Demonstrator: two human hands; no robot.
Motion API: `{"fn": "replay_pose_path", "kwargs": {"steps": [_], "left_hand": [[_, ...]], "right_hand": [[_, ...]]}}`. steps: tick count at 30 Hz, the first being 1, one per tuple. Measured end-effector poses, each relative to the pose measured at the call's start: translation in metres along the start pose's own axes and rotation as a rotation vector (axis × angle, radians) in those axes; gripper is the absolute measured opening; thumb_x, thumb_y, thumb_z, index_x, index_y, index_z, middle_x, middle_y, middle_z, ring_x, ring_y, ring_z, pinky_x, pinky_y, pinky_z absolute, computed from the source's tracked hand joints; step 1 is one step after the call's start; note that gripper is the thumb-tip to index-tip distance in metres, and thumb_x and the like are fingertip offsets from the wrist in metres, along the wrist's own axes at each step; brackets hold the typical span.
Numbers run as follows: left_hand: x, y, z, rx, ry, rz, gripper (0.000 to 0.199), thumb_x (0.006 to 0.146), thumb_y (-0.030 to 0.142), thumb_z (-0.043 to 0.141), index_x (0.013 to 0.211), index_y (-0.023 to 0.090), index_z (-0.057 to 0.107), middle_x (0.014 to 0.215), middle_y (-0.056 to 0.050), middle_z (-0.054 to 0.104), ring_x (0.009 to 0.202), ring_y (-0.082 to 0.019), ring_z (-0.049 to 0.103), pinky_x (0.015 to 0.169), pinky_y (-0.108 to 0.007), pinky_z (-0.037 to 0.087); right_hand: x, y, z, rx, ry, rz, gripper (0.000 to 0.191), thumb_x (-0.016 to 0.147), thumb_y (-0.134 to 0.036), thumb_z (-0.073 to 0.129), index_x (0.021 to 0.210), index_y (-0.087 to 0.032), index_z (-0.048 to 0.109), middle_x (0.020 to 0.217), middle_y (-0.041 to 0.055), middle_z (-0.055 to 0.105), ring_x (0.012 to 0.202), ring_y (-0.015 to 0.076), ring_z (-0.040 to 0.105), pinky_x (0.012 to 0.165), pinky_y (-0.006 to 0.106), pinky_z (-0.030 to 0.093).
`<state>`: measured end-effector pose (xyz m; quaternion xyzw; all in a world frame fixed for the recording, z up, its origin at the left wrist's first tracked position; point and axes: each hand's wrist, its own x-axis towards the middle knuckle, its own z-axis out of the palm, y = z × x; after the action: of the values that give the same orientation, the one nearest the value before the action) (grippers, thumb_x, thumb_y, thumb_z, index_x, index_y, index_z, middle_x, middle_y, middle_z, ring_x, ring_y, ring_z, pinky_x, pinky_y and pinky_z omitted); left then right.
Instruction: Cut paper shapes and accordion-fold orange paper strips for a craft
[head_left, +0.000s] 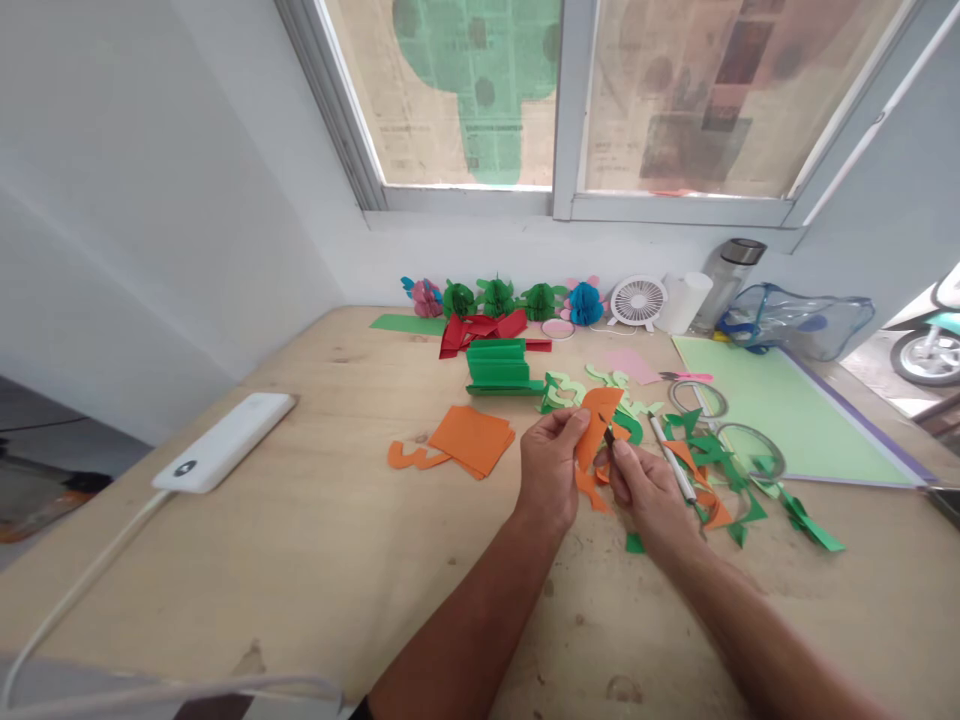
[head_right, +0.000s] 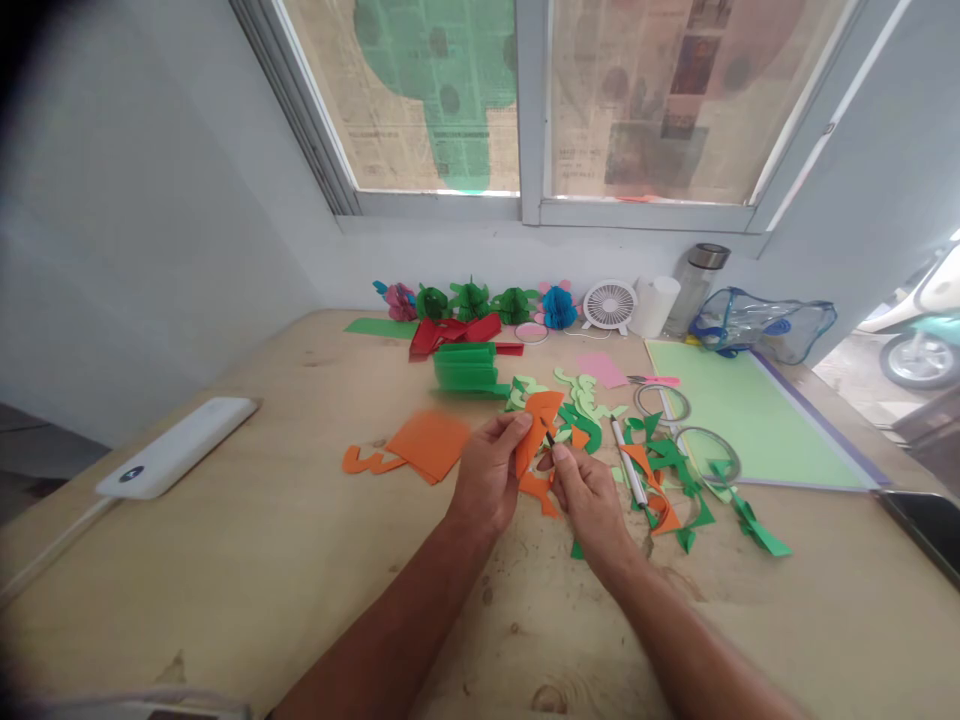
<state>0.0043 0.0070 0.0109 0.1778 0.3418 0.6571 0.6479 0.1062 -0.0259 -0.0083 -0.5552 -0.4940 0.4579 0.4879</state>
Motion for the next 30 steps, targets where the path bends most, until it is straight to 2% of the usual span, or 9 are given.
{"fn": "replay_pose_path", "kwargs": {"steps": [3, 14, 20, 25, 30], "left_hand": [[-0.0021, -0.0017, 0.001, 0.018, -0.031, 0.027, 0.029, 0.052, 0.03, 0.086, 0.062, 0.013, 0.064, 0.057, 0.002, 0.06, 0.054, -0.006, 0.052, 0.057, -0.02, 0.042], [-0.006, -0.0014, 0.0037, 0.0, -0.02, 0.039, 0.029, 0.052, 0.031, 0.086, 0.062, 0.014, 0.064, 0.058, 0.003, 0.059, 0.055, -0.007, 0.053, 0.059, -0.021, 0.043], [-0.007, -0.0008, 0.0045, -0.008, -0.042, 0.008, 0.032, 0.054, 0.034, 0.085, 0.062, 0.014, 0.061, 0.054, 0.004, 0.057, 0.048, -0.006, 0.049, 0.052, -0.021, 0.04], [-0.0059, -0.0024, 0.0023, -0.008, -0.029, -0.001, 0.031, 0.053, 0.031, 0.085, 0.063, 0.014, 0.062, 0.057, 0.003, 0.058, 0.053, -0.006, 0.051, 0.056, -0.021, 0.041], [-0.0052, -0.0051, 0.001, -0.005, -0.074, -0.033, 0.03, 0.057, 0.033, 0.083, 0.065, 0.015, 0.06, 0.055, 0.004, 0.056, 0.048, -0.007, 0.049, 0.054, -0.022, 0.04]], "right_hand": [[-0.0004, 0.0023, 0.001, -0.003, 0.014, -0.006, 0.054, 0.08, -0.07, 0.048, 0.072, -0.018, 0.06, 0.044, -0.0081, 0.029, 0.041, 0.0075, 0.024, 0.041, 0.023, 0.02], [0.0001, 0.0063, -0.0008, -0.01, 0.015, -0.025, 0.053, 0.082, -0.068, 0.048, 0.073, -0.017, 0.061, 0.044, -0.0077, 0.031, 0.042, 0.0075, 0.024, 0.042, 0.023, 0.019], [0.0007, 0.0087, -0.0005, 0.006, 0.015, -0.042, 0.051, 0.082, -0.067, 0.049, 0.072, -0.018, 0.061, 0.045, -0.0079, 0.03, 0.042, 0.0079, 0.024, 0.042, 0.024, 0.018], [0.0002, 0.0083, -0.0006, 0.0, 0.019, -0.035, 0.051, 0.082, -0.066, 0.049, 0.073, -0.018, 0.06, 0.046, -0.0078, 0.03, 0.043, 0.0081, 0.024, 0.043, 0.024, 0.018], [0.0004, 0.0088, -0.0004, 0.031, 0.01, -0.025, 0.051, 0.081, -0.068, 0.049, 0.072, -0.018, 0.058, 0.044, -0.0086, 0.027, 0.041, 0.008, 0.022, 0.042, 0.024, 0.017]]}}
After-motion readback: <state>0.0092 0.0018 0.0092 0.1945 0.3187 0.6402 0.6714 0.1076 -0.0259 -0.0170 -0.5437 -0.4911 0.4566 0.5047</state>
